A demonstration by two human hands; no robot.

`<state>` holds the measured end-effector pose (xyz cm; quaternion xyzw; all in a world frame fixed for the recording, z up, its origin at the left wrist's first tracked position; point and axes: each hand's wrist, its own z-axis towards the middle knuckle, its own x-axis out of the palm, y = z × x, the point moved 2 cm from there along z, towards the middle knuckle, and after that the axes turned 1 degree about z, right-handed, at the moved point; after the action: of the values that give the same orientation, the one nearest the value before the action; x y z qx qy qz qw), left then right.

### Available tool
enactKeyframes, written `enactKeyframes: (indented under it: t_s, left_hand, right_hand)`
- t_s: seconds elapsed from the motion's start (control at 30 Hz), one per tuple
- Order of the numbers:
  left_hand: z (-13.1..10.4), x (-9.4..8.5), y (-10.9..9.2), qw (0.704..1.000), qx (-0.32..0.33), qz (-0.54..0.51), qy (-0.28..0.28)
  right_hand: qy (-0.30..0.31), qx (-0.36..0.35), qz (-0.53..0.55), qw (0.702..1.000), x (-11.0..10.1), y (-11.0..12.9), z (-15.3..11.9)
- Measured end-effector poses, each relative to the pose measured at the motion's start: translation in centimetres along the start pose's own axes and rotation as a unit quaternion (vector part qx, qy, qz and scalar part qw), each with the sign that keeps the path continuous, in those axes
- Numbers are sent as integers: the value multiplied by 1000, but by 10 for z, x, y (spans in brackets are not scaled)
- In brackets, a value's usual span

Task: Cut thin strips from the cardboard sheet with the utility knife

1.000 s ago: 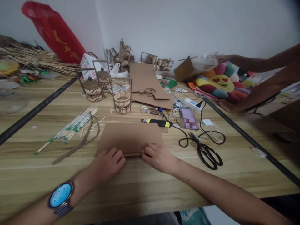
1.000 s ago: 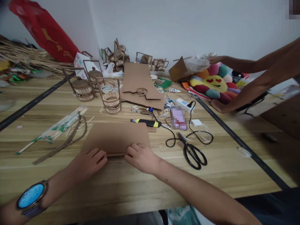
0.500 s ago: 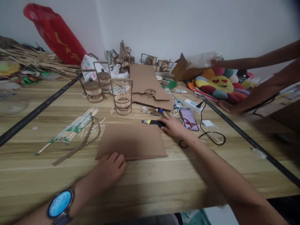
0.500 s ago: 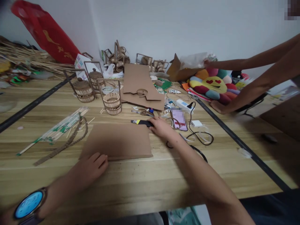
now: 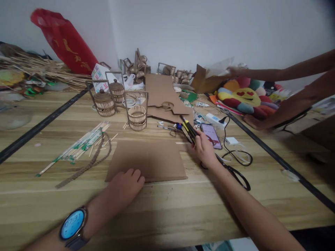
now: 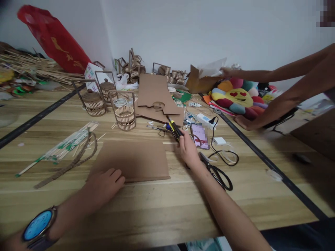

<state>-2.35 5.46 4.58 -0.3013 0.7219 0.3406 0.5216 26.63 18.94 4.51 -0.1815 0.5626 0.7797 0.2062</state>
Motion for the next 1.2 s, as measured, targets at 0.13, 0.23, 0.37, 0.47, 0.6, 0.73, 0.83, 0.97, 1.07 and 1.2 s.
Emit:
enactKeyframes:
  t_s: [0.13,0.23,0.37,0.47,0.6,0.73,0.83,0.97,1.07,1.2]
  left_hand:
    - [11,-11,4,998,-19,-51,29]
    - [16,-13,8,996,-14,-74,38]
    - [16,-8,12,996,-14,-84,29]
    - [17,-4,15,995,-10,-94,14]
    - [17,1,17,994,-9,-111,17]
    - [17,3,17,991,-14,-126,30]
    - [17,4,15,990,-21,-134,43]
    - [18,7,13,989,-38,-126,64]
    - [17,13,13,988,-39,-134,69]
    - [16,24,15,989,-25,-139,33]
  right_hand:
    - [-16,86,221,971,11,11,-16]
    - [-6,135,336,932,18,15,-23]
    - [8,184,424,887,20,11,-26]
    - [17,203,452,868,18,10,-26]
    - [21,213,454,865,15,14,-25]
    - [21,229,440,868,15,16,-26]
    - [20,244,434,867,17,13,-24]
    - [16,259,428,866,20,10,-22]
    - [13,263,421,868,23,9,-21]
    - [5,271,416,868,27,7,-19]
